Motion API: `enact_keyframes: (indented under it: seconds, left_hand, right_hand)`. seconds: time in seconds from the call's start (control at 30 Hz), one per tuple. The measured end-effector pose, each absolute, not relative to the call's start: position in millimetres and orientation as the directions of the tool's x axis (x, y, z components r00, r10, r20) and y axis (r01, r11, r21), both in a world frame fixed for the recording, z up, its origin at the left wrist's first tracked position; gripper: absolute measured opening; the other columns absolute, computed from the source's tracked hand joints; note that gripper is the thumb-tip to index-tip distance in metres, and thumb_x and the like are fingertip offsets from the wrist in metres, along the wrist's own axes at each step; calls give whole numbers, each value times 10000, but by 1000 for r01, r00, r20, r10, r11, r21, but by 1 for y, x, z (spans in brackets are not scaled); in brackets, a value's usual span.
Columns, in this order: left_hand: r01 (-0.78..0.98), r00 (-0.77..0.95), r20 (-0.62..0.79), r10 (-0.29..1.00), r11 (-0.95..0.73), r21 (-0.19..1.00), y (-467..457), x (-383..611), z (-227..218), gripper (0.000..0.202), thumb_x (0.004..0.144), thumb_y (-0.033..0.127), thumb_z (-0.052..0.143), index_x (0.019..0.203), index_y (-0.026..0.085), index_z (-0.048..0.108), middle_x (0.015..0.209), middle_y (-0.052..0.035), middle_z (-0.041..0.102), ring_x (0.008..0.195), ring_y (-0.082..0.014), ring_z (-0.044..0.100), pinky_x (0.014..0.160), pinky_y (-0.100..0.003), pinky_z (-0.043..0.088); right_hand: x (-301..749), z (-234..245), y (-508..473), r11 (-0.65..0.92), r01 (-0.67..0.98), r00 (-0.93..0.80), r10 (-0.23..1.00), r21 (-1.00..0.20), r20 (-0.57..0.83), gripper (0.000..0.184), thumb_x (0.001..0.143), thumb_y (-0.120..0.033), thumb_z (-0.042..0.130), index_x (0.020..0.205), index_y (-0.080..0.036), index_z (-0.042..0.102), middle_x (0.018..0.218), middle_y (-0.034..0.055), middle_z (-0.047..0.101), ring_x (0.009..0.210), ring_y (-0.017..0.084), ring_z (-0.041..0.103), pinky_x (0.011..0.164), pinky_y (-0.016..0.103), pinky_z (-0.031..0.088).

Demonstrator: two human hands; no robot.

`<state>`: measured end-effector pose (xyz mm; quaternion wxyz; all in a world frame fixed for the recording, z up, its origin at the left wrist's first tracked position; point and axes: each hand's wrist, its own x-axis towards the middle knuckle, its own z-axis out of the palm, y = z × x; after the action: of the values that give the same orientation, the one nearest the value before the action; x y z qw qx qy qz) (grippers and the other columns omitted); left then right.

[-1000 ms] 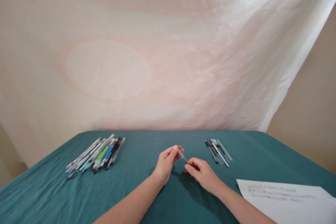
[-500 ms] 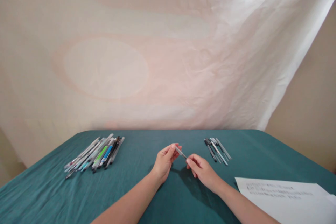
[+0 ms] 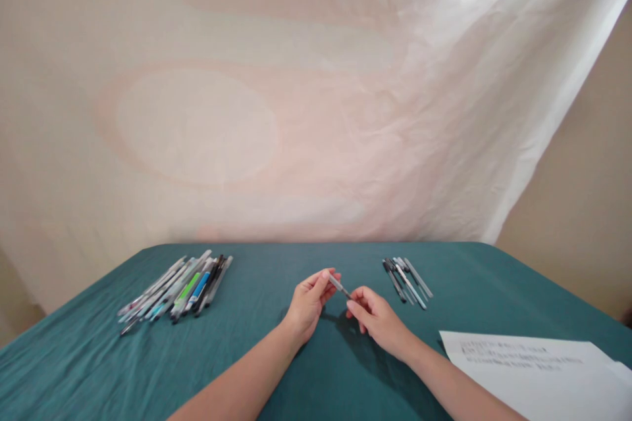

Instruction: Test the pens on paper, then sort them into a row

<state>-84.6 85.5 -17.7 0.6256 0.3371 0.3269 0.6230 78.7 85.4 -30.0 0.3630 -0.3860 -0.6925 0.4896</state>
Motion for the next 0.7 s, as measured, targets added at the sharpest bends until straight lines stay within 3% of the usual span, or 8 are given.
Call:
enact_keyframes:
  seconds: [0.23,0.53,0.7]
  left_hand:
    - [-574,18,-8,1000,17,819,86,-85,-18,301,701,326,641,923,122,644,926,-115,661,860,-162,593,836,-287,424]
    - [-563,1,-18,1000,15,826,86,-85,-19,292,691,315,653,910,122,648,924,-108,663,823,-144,595,811,-266,432]
    - [-561,-7,-39,999,28,827,87,-85,-19,302,668,320,672,894,121,651,904,-104,665,791,-142,597,787,-265,438]
  right_hand:
    - [79,-29,87,248,239,-437,891,-939,124,420,858,-486,296,808,-157,552,620,8,579,419,77,383,432,214,301]
    - [78,-32,86,290,238,-404,897,-927,177,231,779,-412,505,826,-187,483,684,-16,537,552,101,464,517,214,369]
    - [79,-27,86,336,270,-416,886,-902,205,350,850,-451,360,757,-168,544,643,4,544,595,122,493,560,229,368]
